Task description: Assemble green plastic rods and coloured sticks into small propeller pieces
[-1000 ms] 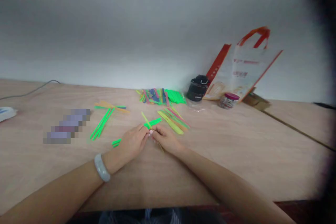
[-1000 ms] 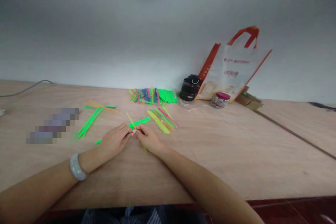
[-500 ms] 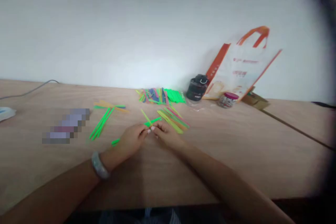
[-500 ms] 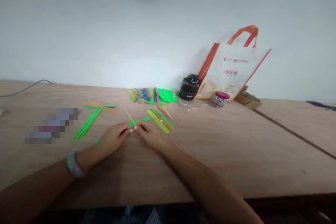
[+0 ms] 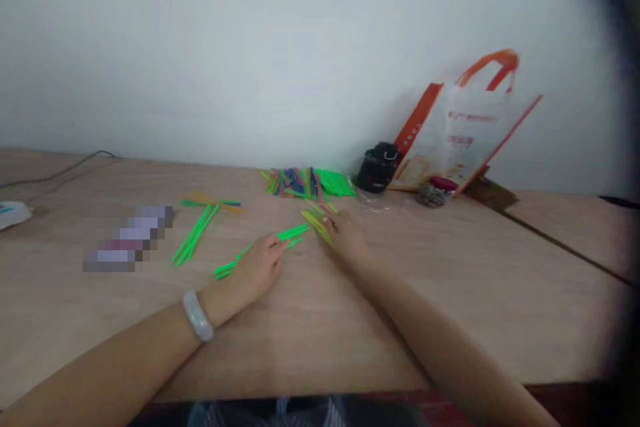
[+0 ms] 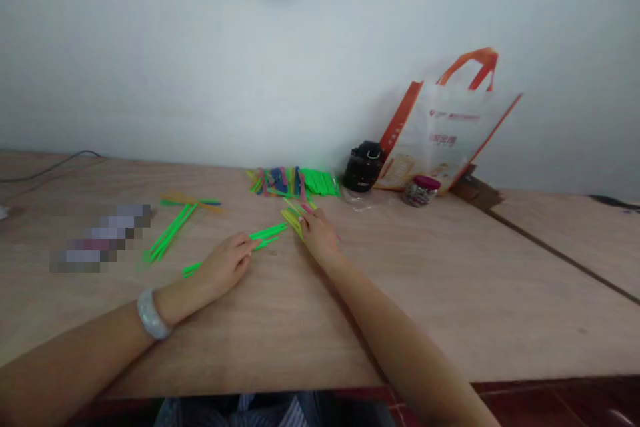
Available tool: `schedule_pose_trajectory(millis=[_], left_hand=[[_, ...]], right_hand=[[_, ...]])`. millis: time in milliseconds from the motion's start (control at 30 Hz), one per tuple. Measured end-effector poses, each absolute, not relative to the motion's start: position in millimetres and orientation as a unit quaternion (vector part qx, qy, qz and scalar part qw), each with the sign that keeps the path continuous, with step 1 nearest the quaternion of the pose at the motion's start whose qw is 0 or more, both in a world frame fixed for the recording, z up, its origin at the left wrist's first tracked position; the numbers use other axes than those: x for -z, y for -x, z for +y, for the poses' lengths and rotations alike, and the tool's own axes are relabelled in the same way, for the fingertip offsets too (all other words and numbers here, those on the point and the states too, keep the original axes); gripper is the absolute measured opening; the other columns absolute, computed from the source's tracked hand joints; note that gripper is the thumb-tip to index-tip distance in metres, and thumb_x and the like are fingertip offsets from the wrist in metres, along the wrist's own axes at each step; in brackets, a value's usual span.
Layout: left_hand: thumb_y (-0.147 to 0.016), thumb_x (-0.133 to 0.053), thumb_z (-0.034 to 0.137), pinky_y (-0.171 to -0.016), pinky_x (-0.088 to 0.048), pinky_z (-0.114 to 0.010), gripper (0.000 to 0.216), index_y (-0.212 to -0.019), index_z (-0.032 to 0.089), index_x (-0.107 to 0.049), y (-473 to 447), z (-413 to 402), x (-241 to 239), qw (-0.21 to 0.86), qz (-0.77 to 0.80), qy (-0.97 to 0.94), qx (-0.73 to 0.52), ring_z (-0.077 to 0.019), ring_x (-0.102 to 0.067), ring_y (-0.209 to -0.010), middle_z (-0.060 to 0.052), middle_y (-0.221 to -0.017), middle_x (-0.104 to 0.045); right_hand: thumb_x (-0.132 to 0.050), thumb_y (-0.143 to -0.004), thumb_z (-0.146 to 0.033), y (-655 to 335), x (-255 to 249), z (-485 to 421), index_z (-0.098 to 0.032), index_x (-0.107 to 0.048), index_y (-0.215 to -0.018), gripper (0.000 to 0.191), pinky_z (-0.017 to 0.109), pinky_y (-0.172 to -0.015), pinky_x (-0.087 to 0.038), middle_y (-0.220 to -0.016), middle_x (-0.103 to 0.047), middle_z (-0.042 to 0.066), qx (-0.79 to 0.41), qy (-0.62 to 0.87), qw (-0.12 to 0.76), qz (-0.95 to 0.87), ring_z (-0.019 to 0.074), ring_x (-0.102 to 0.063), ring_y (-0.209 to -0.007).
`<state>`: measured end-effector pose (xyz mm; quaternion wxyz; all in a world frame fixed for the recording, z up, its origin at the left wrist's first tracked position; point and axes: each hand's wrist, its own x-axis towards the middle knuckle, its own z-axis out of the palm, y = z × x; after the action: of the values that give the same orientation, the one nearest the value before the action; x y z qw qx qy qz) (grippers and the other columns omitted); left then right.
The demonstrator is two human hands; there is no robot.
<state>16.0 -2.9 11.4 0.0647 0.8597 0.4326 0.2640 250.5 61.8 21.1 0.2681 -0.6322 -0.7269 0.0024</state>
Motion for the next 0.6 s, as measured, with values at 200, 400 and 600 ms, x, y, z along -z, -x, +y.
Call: schedule_pose_trajectory(millis=[200, 400, 600], left_hand=[[-0.085, -0.045, 0.013, -0.100, -0.041, -0.044, 0.036, -0.120, 0.016, -0.054, -12.5, -0.3, 6.6, -0.020, 0.434, -0.870, -0.235, -0.0248, -0.045, -0.119, -0.013, -0.124, -0.053], [-0.088, -0.043, 0.017, -0.098, -0.043, -0.043, 0.035, -0.122, 0.015, -0.053, -6.4, 4.3, 7.2, -0.012, 0.461, -0.864, -0.203, -0.0239, -0.049, -0.116, -0.013, -0.124, -0.055], [-0.088, -0.043, 0.016, -0.096, -0.045, -0.041, 0.035, -0.121, 0.017, -0.054, -3.9, 7.5, 4.7, 0.003, 0.452, -0.868, -0.207, -0.0216, -0.053, -0.111, -0.011, -0.121, -0.058]], right_hand=[[-0.037, -0.092, -0.020, -241.9, -15.7, 58.5, -0.014, -0.067, -0.100, 0.032, 0.032, -0.081, -0.040, -0.103, -0.061, 0.015, 0.104, 0.651, 0.113, -0.743, 0.0225, -0.055, -0.094], [-0.039, -0.092, -0.020, -245.8, -13.0, 58.2, -0.014, -0.068, -0.097, 0.030, 0.033, -0.080, -0.042, -0.104, -0.062, 0.016, 0.136, 0.633, 0.098, -0.756, 0.0239, -0.055, -0.095], [-0.039, -0.092, -0.022, -239.8, -14.8, 49.7, -0.016, -0.068, -0.094, 0.030, 0.033, -0.083, -0.042, -0.104, -0.062, 0.013, 0.122, 0.606, 0.150, -0.771, 0.0226, -0.054, -0.097]])
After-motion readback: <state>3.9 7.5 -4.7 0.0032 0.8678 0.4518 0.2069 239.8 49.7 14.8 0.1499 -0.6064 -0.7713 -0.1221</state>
